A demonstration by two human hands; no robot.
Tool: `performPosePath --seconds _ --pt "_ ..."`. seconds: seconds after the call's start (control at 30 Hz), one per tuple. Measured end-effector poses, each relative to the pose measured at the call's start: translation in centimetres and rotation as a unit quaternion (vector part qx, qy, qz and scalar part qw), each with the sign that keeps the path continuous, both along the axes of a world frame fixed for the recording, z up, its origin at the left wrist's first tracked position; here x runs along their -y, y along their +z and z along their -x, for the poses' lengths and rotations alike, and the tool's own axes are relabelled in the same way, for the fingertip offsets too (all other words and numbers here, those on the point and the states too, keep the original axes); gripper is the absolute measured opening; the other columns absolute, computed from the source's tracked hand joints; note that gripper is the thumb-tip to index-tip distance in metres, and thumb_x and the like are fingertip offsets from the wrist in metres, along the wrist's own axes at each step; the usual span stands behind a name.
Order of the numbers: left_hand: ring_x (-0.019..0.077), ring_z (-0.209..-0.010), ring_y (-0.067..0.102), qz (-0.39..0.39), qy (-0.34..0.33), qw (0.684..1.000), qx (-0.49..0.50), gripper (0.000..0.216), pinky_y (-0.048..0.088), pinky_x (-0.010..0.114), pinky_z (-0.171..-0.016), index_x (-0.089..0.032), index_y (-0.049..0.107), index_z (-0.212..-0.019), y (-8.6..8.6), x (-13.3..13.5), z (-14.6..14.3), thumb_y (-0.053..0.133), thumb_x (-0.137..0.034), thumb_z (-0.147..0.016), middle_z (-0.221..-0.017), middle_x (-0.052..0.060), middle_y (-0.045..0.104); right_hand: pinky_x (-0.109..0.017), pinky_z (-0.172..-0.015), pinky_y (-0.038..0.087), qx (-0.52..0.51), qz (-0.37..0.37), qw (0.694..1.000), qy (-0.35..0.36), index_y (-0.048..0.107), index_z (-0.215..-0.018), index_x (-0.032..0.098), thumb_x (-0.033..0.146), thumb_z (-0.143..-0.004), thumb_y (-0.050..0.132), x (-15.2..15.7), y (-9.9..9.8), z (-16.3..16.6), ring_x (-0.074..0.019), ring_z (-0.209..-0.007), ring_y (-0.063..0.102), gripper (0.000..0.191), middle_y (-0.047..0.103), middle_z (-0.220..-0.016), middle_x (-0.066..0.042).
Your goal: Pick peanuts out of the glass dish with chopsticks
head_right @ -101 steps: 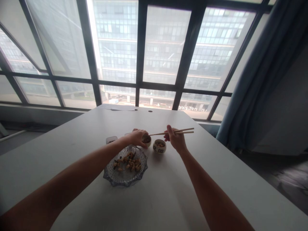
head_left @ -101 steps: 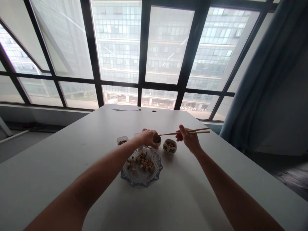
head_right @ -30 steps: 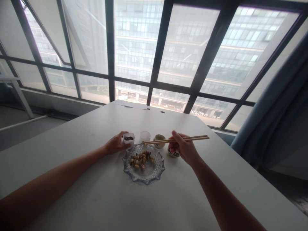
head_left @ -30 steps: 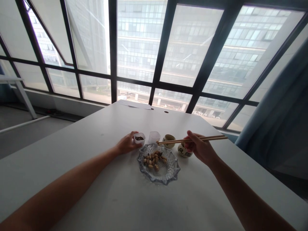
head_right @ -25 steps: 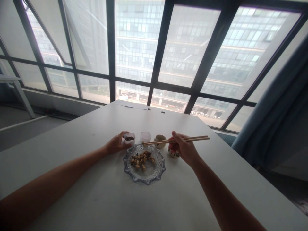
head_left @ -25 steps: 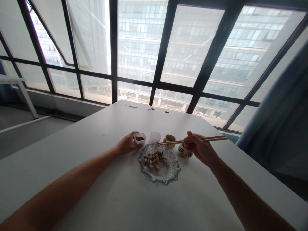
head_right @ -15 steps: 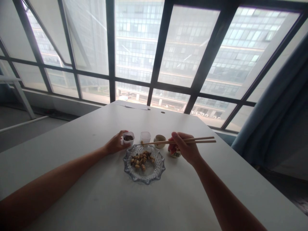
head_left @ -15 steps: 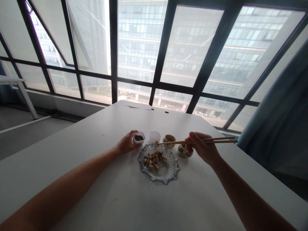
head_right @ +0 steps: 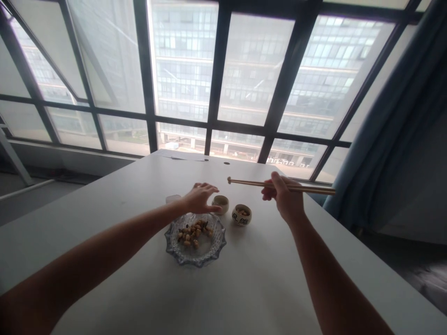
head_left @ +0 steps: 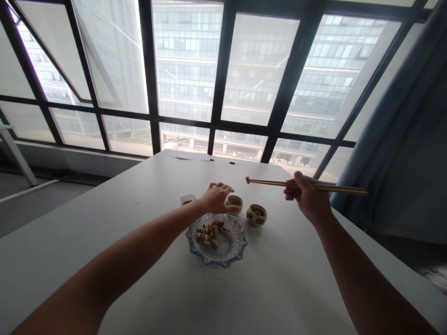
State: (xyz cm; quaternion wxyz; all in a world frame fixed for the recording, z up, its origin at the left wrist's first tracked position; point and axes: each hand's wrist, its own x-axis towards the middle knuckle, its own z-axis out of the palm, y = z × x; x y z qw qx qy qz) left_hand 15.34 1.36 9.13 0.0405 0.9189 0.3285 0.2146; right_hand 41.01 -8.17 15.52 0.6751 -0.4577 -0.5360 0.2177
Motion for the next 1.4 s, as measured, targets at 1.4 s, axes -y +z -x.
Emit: performPosePath --seconds 1.4 --pt "0.0294 -0.117 0.058 -0.053 0.129 0.984 0.107 0.043 0.035 0.053 -0.106 -0.019 0.066 -0.111 -0.9 -0.5 8.8 0.047 -0.054 -0.094 -0.125 0.011 0.067 -0.02 -0.039 0.047 0.272 0.235 0.881 0.307 0.067 -0.064 0.013 0.072 -0.076 0.063 2.6 -1.3 7.2 -0.0116 -0.039 0.06 0.06 0.066 -0.05 -0.004"
